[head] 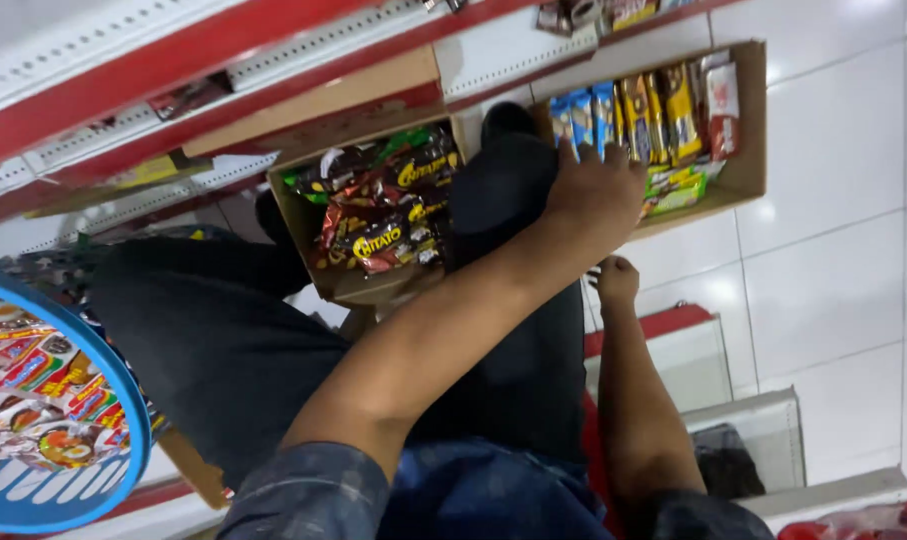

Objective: Take snack items from a box on the floor and place them onto the grocery store shelves, while also tidying existing items.

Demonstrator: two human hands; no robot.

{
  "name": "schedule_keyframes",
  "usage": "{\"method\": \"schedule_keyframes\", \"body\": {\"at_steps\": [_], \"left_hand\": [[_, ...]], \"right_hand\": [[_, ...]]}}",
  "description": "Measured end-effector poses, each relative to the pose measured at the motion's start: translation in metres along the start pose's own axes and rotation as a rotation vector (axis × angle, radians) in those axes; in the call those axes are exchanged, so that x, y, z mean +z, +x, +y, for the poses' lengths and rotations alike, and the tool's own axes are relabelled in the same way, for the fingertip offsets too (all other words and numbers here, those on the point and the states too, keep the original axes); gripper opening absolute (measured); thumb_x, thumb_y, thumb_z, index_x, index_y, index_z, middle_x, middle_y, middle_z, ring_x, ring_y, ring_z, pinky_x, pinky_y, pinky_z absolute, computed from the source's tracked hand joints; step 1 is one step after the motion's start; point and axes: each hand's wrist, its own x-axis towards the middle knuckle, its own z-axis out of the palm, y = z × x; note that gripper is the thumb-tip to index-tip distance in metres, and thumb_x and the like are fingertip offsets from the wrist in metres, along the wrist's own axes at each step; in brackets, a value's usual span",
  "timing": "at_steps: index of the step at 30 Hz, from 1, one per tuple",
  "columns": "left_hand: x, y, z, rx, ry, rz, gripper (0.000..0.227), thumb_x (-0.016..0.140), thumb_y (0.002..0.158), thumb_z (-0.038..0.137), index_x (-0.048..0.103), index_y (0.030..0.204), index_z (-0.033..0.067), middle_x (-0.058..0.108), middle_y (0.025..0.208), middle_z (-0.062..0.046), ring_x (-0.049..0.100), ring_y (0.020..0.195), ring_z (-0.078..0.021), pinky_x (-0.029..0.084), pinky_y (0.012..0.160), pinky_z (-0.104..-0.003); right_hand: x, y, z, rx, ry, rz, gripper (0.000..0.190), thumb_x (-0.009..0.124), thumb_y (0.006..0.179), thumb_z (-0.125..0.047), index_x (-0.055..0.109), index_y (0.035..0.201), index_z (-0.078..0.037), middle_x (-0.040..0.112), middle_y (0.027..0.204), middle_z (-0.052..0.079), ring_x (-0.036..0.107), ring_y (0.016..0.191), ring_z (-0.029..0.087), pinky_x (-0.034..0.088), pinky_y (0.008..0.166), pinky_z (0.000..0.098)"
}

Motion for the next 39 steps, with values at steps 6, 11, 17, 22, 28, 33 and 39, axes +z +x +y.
{"method": "schedule_keyframes", "body": {"at_steps": [6,11,17,22,28,33,39], "left_hand": [[-0.017,0.12,0.065,-0.129,0.135,-0.402,0.03,0.058,0.087,0.031,0.067,0.112,0.0174,0.065,0.122,-0.009,0.061,0.116,-0.026,0.042,0.103,-0.054],[0.02,0.108,0.054,-0.167,0.154,-0.932,0.038,0.065,0.088,0.036,0.068,0.121,0.0157,0.064,0.135,-0.01,0.062,0.122,-0.0282,0.047,0.099,-0.047],[-0.104,0.153,0.064,-0.365,-0.081,-0.72,0.045,0.06,0.094,0.025,0.062,0.138,0.0146,0.06,0.141,-0.017,0.059,0.123,-0.0417,0.047,0.091,-0.067],[-0.103,0.169,0.062,-0.342,-0.053,-0.999,0.045,0.058,0.094,0.025,0.065,0.135,0.0087,0.058,0.144,-0.017,0.057,0.131,-0.0408,0.044,0.099,-0.068],[-0.128,0.162,0.066,-0.208,-0.065,-0.893,0.047,0.058,0.092,0.021,0.062,0.135,0.0026,0.061,0.138,-0.021,0.063,0.118,-0.0427,0.049,0.089,-0.067],[-0.142,0.162,0.068,-0.199,-0.092,-0.85,0.044,0.056,0.094,0.021,0.063,0.134,0.0035,0.064,0.135,-0.021,0.066,0.115,-0.0412,0.05,0.086,-0.066],[-0.132,0.163,0.073,-0.23,-0.127,-0.903,0.04,0.054,0.095,0.021,0.066,0.132,0.0091,0.064,0.136,-0.015,0.066,0.117,-0.0377,0.051,0.086,-0.063]], "right_hand": [[0.01,0.018,-0.051,-0.044,-0.291,0.086,0.04,0.066,0.103,-0.032,0.071,0.114,0.005,0.073,0.101,0.019,0.071,0.093,0.029,0.055,0.082,0.0417],[0.01,0.042,-0.062,-0.086,-0.361,0.161,0.036,0.065,0.099,-0.027,0.065,0.12,0.003,0.068,0.111,0.021,0.066,0.102,0.034,0.052,0.089,0.0464],[0.026,0.116,-0.118,-0.198,-0.432,0.236,0.038,0.065,0.095,-0.02,0.059,0.127,0.0,0.061,0.122,0.023,0.059,0.112,0.04,0.048,0.097,0.0519],[0.049,0.198,-0.091,-0.321,-0.489,0.286,0.044,0.064,0.091,-0.014,0.054,0.132,-0.003,0.055,0.132,0.024,0.054,0.121,0.045,0.044,0.105,0.0565],[0.032,0.223,-0.1,-0.352,-0.575,0.269,0.055,0.077,0.087,-0.031,0.054,0.125,0.002,0.051,0.129,0.031,0.051,0.119,0.054,0.044,0.096,0.0624],[0.027,0.222,-0.103,-0.3,-0.56,0.183,0.065,0.077,0.089,-0.035,0.05,0.136,0.002,0.051,0.137,0.03,0.055,0.122,0.053,0.047,0.099,0.0622],[0.029,0.154,-0.154,-0.265,-0.505,0.134,0.083,0.082,0.083,-0.04,0.04,0.143,0.0,0.043,0.144,0.03,0.051,0.125,0.052,0.046,0.096,0.0637]]}}
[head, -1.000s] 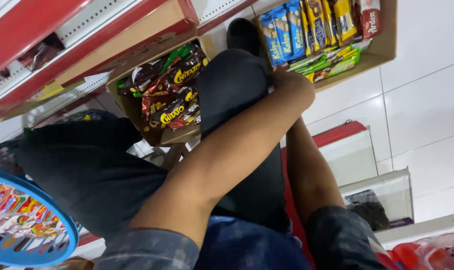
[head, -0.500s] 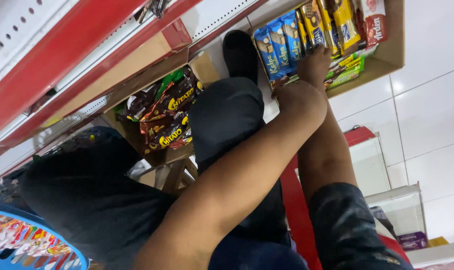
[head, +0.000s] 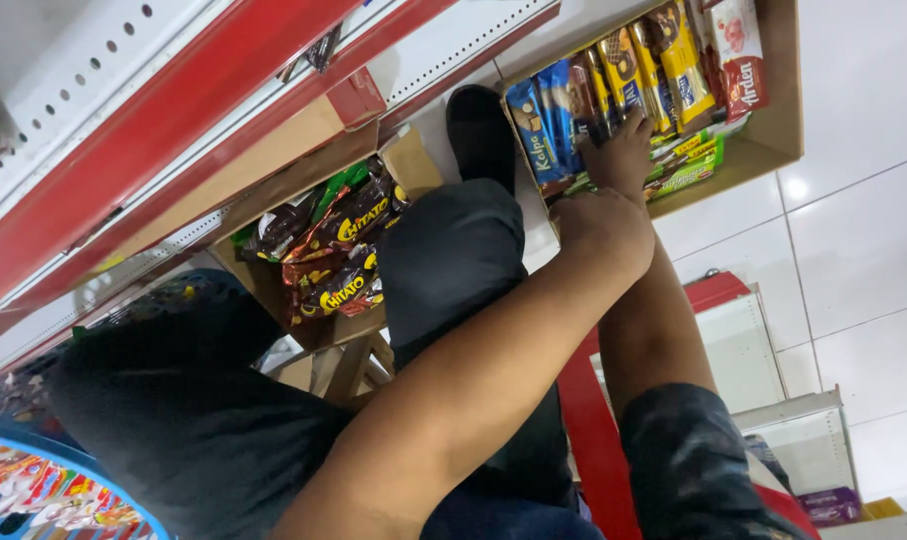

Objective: Take snack items from a box on the floor and place them onto the grocery store shelves, while also tidying existing items.

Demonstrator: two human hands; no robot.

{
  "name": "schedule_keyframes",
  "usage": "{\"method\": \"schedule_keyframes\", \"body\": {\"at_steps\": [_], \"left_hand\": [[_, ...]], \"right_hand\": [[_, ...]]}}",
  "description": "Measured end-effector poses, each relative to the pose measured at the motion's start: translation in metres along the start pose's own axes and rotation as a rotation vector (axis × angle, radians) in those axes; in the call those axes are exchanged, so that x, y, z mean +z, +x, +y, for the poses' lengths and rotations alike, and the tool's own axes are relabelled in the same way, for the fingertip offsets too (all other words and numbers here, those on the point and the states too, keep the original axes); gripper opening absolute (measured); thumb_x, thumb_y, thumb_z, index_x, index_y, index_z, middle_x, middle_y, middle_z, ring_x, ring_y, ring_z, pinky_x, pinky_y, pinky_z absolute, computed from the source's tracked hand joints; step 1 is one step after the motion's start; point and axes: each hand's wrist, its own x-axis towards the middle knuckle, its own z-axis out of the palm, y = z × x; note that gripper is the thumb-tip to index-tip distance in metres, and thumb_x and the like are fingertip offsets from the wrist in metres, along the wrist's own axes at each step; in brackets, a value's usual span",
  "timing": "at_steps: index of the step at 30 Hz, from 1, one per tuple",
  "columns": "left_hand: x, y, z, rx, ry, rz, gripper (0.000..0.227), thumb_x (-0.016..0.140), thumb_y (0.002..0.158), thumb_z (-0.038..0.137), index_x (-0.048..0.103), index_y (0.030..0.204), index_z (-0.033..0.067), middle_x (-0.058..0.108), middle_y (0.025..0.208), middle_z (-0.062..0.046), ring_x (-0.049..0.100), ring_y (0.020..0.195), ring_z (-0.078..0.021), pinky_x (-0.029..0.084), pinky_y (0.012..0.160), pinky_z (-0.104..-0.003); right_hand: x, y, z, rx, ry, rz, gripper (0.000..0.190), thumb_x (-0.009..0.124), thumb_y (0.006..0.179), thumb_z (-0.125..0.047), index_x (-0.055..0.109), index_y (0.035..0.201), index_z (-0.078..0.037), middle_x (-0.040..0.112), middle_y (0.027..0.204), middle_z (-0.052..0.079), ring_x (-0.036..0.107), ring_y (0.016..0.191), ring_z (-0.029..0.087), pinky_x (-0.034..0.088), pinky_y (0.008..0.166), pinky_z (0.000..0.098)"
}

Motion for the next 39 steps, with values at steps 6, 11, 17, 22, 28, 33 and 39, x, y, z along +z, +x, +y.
{"method": "schedule_keyframes", "body": {"at_steps": [6,11,17,22,28,33,39], "left_hand": [[-0.006,-0.003,-0.003,-0.004,-0.019,0.013,0.043,0.046,0.101,0.025,0.062,0.139,0.011,0.06,0.143,-0.016,0.06,0.126,-0.0387,0.047,0.093,-0.068],[0.052,0.061,-0.023,0.021,0.313,0.253,0.054,0.036,0.1,0.042,0.055,0.144,0.0171,0.043,0.157,-0.009,0.039,0.144,-0.0307,0.035,0.109,-0.06],[0.073,0.048,-0.032,-0.112,0.163,0.729,0.067,0.043,0.09,0.056,0.057,0.146,0.0229,0.038,0.161,0.002,0.026,0.148,-0.0284,0.023,0.121,-0.055],[-0.002,-0.014,-0.016,-0.017,0.004,0.298,0.051,0.054,0.091,0.04,0.064,0.137,0.0202,0.034,0.164,-0.013,0.031,0.146,-0.0344,0.025,0.117,-0.064],[-0.029,-0.041,-0.036,0.031,-0.163,0.221,0.034,0.056,0.093,0.022,0.071,0.121,0.0128,0.072,0.13,-0.015,0.069,0.123,-0.0325,0.056,0.1,-0.052],[0.002,-0.05,-0.049,0.116,-0.282,0.626,0.023,0.064,0.088,0.022,0.072,0.106,0.0111,0.07,0.114,-0.012,0.068,0.112,-0.0314,0.055,0.093,-0.051],[-0.001,-0.154,-0.097,0.583,-0.806,1.084,0.034,0.082,0.089,0.021,0.06,0.108,0.0051,0.067,0.106,-0.008,0.067,0.101,-0.025,0.057,0.088,-0.039]], "right_hand": [[0.062,-0.008,0.01,-0.035,-0.178,0.256,0.079,0.083,0.081,-0.042,0.043,0.141,-0.011,0.038,0.152,0.025,0.042,0.136,0.044,0.044,0.099,0.062],[0.061,-0.02,-0.007,-0.059,-0.185,0.331,0.065,0.079,0.086,-0.042,0.047,0.137,-0.018,0.046,0.149,0.019,0.047,0.134,0.038,0.046,0.098,0.0581],[0.042,-0.036,-0.03,-0.086,0.041,0.269,0.063,0.076,0.089,-0.039,0.046,0.138,-0.014,0.052,0.141,0.018,0.053,0.126,0.036,0.048,0.094,0.0528],[0.018,-0.071,-0.036,-0.091,0.211,0.213,0.061,0.073,0.091,-0.036,0.045,0.14,-0.012,0.058,0.134,0.017,0.058,0.118,0.034,0.049,0.09,0.0483],[-0.033,-0.125,-0.036,-0.127,0.398,0.185,0.059,0.07,0.094,-0.033,0.045,0.141,-0.009,0.064,0.126,0.015,0.065,0.11,0.032,0.052,0.085,0.043],[-0.074,-0.179,-0.058,-0.211,0.559,0.16,0.057,0.067,0.096,-0.03,0.044,0.142,-0.006,0.069,0.119,0.014,0.07,0.103,0.031,0.053,0.081,0.0385],[-0.141,-0.248,-0.079,-0.046,1.654,-0.187,0.032,0.068,0.104,-0.008,0.055,0.132,-0.002,0.07,0.111,0.013,0.069,0.089,0.019,0.056,0.071,0.0325]]}}
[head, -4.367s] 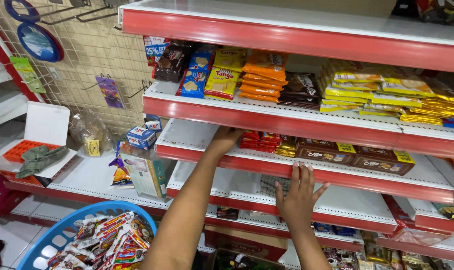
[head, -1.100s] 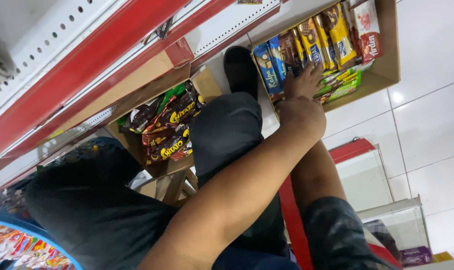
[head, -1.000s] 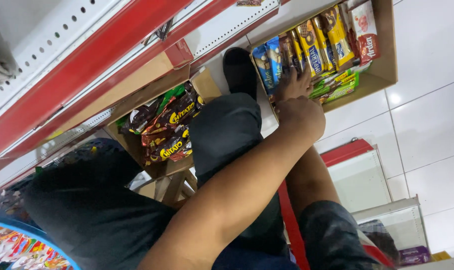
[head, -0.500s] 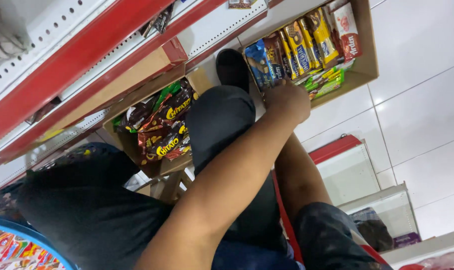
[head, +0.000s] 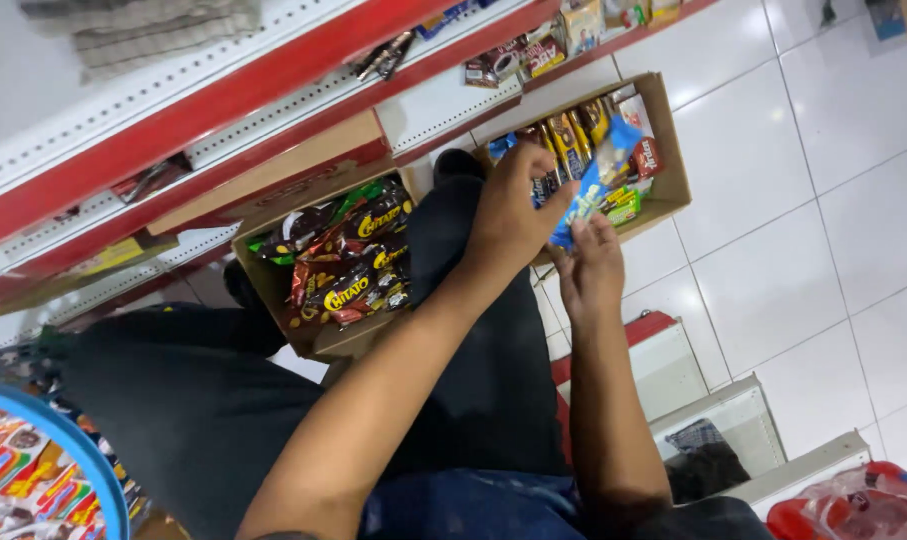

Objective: Take snack items from a box on the floor and place them onto the grocery store shelves, while also tidying existing items.

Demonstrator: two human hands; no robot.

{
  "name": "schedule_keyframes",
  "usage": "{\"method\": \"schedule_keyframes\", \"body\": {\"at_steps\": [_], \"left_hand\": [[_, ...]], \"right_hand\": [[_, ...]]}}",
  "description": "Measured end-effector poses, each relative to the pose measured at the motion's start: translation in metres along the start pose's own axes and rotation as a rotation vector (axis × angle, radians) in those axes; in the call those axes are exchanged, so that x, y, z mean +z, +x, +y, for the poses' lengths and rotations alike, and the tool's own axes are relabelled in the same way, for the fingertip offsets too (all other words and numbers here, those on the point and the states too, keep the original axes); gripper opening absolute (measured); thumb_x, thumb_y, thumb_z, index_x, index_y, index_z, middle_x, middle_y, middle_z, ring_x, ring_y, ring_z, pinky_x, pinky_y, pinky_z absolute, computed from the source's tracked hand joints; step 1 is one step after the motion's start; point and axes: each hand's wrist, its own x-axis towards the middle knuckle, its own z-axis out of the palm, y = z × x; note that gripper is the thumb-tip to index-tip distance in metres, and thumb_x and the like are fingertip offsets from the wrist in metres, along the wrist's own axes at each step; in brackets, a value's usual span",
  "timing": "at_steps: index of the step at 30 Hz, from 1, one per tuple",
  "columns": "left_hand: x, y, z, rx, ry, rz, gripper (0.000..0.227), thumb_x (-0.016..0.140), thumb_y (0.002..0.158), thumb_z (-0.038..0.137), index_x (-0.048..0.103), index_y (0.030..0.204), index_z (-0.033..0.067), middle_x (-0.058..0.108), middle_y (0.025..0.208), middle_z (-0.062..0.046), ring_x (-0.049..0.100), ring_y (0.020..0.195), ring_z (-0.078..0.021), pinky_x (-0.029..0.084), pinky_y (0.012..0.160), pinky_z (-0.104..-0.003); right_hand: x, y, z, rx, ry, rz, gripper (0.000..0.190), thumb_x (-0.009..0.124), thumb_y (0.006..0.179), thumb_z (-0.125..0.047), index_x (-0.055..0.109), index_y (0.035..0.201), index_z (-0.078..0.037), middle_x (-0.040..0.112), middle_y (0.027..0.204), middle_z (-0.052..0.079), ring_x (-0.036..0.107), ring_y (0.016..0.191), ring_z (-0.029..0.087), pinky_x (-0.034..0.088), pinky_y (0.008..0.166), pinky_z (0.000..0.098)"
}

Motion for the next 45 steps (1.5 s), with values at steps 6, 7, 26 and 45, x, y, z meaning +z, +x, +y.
{"method": "schedule_keyframes", "body": {"at_steps": [6,7,26,45], "left_hand": [[-0.132,-0.068,0.037,-0.297,-0.503,-0.115,0.049,0.084,0.084,0.026,0.059,0.12,0.0032,0.068,0.108,-0.007,0.068,0.096,-0.0133,0.059,0.082,-0.031],[-0.155,-0.081,0.037,-0.315,-0.568,-0.117,0.046,0.082,0.089,0.024,0.06,0.123,0.0026,0.069,0.108,-0.008,0.066,0.097,-0.013,0.057,0.086,-0.031],[-0.284,-0.18,-0.099,-0.44,-1.057,0.344,0.064,0.07,0.087,0.008,0.042,0.142,0.0224,0.064,0.113,-0.008,0.066,0.105,-0.0213,0.056,0.092,-0.04],[-0.259,-0.155,-0.113,-0.466,-0.904,0.203,0.033,0.068,0.098,0.028,0.055,0.119,0.0057,0.063,0.106,-0.009,0.069,0.082,-0.0207,0.065,0.062,-0.037]], "right_hand": [[0.126,-0.082,-0.044,0.0,-0.159,-0.37,0.031,0.07,0.093,0.0,0.057,0.12,-0.003,0.071,0.11,0.011,0.072,0.095,0.017,0.061,0.081,0.0334],[0.142,-0.089,-0.04,0.027,-0.269,-0.477,0.03,0.072,0.093,0.001,0.06,0.121,-0.002,0.072,0.11,0.012,0.071,0.095,0.016,0.059,0.082,0.0314],[0.44,0.03,0.025,-1.372,-1.633,-0.69,0.085,0.069,0.091,-0.052,0.049,0.152,0.004,0.04,0.156,0.026,0.033,0.143,0.048,0.03,0.109,0.0694],[0.451,0.032,-0.011,-1.214,-2.021,-0.838,0.057,0.068,0.087,-0.035,0.064,0.14,-0.018,0.066,0.133,0.015,0.062,0.118,0.035,0.048,0.1,0.0545]]}}
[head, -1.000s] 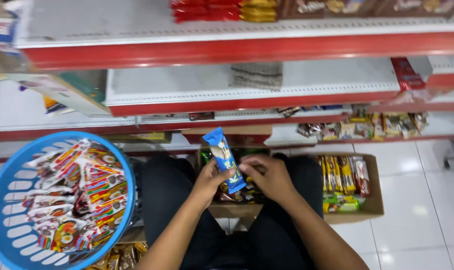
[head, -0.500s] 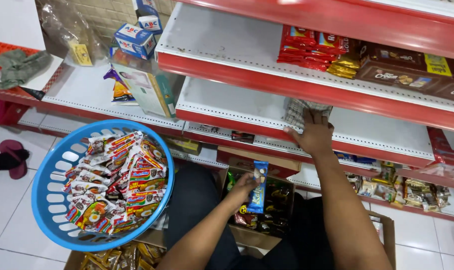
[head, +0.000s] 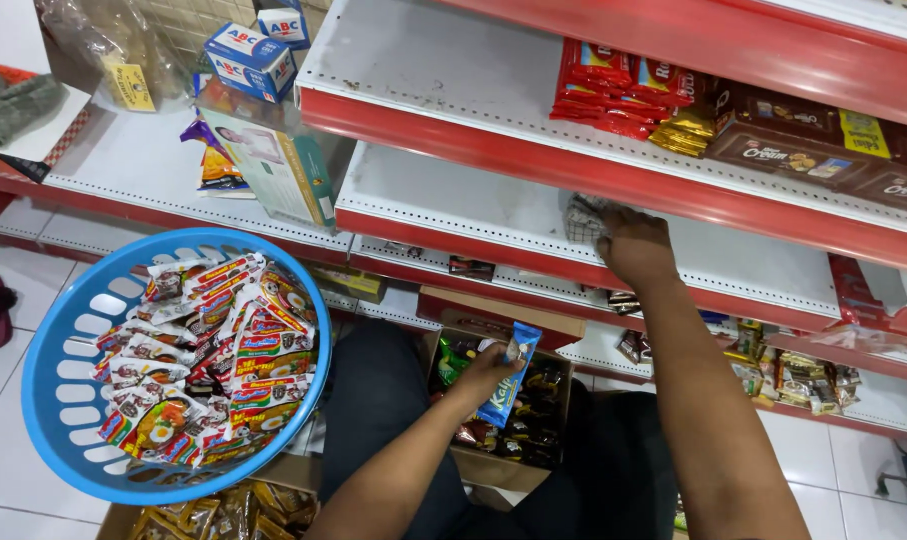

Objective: Take snack items from a box on the floor and place them onto the grocery store shelves, while also tidying existing items.

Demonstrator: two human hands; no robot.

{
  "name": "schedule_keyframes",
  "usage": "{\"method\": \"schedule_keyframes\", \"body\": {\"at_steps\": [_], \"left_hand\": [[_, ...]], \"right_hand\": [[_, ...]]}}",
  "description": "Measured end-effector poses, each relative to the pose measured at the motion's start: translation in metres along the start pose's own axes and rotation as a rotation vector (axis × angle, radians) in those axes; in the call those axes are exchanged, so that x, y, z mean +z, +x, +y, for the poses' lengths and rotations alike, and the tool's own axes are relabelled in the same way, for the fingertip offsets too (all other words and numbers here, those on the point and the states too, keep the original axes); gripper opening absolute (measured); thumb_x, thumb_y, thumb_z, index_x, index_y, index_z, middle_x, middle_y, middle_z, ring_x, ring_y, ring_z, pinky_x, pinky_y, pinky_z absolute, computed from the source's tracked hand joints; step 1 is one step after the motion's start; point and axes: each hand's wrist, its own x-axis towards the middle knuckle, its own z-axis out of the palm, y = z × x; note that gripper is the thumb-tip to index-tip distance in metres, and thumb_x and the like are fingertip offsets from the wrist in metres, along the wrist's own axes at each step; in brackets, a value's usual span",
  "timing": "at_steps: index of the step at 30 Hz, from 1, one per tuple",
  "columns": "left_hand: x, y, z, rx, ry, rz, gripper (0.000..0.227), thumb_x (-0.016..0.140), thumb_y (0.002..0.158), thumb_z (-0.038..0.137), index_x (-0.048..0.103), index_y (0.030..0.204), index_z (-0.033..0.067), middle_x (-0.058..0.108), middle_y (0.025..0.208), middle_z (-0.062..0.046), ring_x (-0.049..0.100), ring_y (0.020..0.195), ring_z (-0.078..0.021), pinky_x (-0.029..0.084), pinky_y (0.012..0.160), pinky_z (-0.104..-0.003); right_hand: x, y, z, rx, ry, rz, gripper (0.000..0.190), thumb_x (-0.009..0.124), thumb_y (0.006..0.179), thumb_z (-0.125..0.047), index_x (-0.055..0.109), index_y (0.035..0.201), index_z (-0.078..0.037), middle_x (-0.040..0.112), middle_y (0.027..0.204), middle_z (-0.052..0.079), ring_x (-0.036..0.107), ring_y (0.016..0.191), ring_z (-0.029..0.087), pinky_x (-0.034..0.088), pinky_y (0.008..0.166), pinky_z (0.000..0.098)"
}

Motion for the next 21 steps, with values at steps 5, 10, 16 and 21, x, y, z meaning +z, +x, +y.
{"method": "schedule_keyframes", "body": {"at_steps": [5,10,16,21], "left_hand": [[0.001,-0.004,0.007,0.001,-0.04,-0.014,0.032,0.064,0.103,0.022,0.051,0.125,0.0031,0.065,0.111,-0.016,0.072,0.082,-0.0272,0.064,0.066,-0.039],[0.008,-0.013,0.025,-0.016,-0.2,-0.074,0.058,0.053,0.096,0.001,0.037,0.15,0.0103,0.063,0.128,-0.015,0.072,0.101,-0.0313,0.064,0.08,-0.043],[-0.035,0.038,-0.051,0.006,-0.503,-0.081,0.052,0.054,0.099,0.013,0.043,0.148,0.0025,0.061,0.138,-0.019,0.062,0.124,-0.0328,0.053,0.104,-0.045],[-0.007,-0.011,0.029,-0.109,-0.705,0.055,0.058,0.052,0.096,0.042,0.055,0.139,0.004,0.064,0.128,-0.017,0.059,0.119,-0.0317,0.05,0.099,-0.047]], "right_hand": [[-0.019,-0.043,-0.053,-0.063,-0.009,0.373,0.036,0.072,0.079,-0.026,0.066,0.108,-0.005,0.07,0.113,0.017,0.069,0.107,0.037,0.053,0.092,0.0527],[-0.022,-0.102,-0.112,0.14,0.669,0.243,0.047,0.069,0.082,-0.01,0.062,0.128,0.0,0.071,0.106,0.022,0.074,0.084,0.031,0.061,0.075,0.0436],[0.05,-0.143,-0.131,-0.166,0.542,0.005,0.064,0.067,0.068,0.003,0.063,0.132,-0.005,0.061,0.133,0.026,0.064,0.115,0.042,0.057,0.089,0.0467],[0.036,-0.187,-0.155,-0.287,0.605,-0.019,0.052,0.067,0.068,0.005,0.071,0.118,-0.009,0.07,0.122,0.018,0.063,0.123,0.04,0.047,0.108,0.0492]]}}
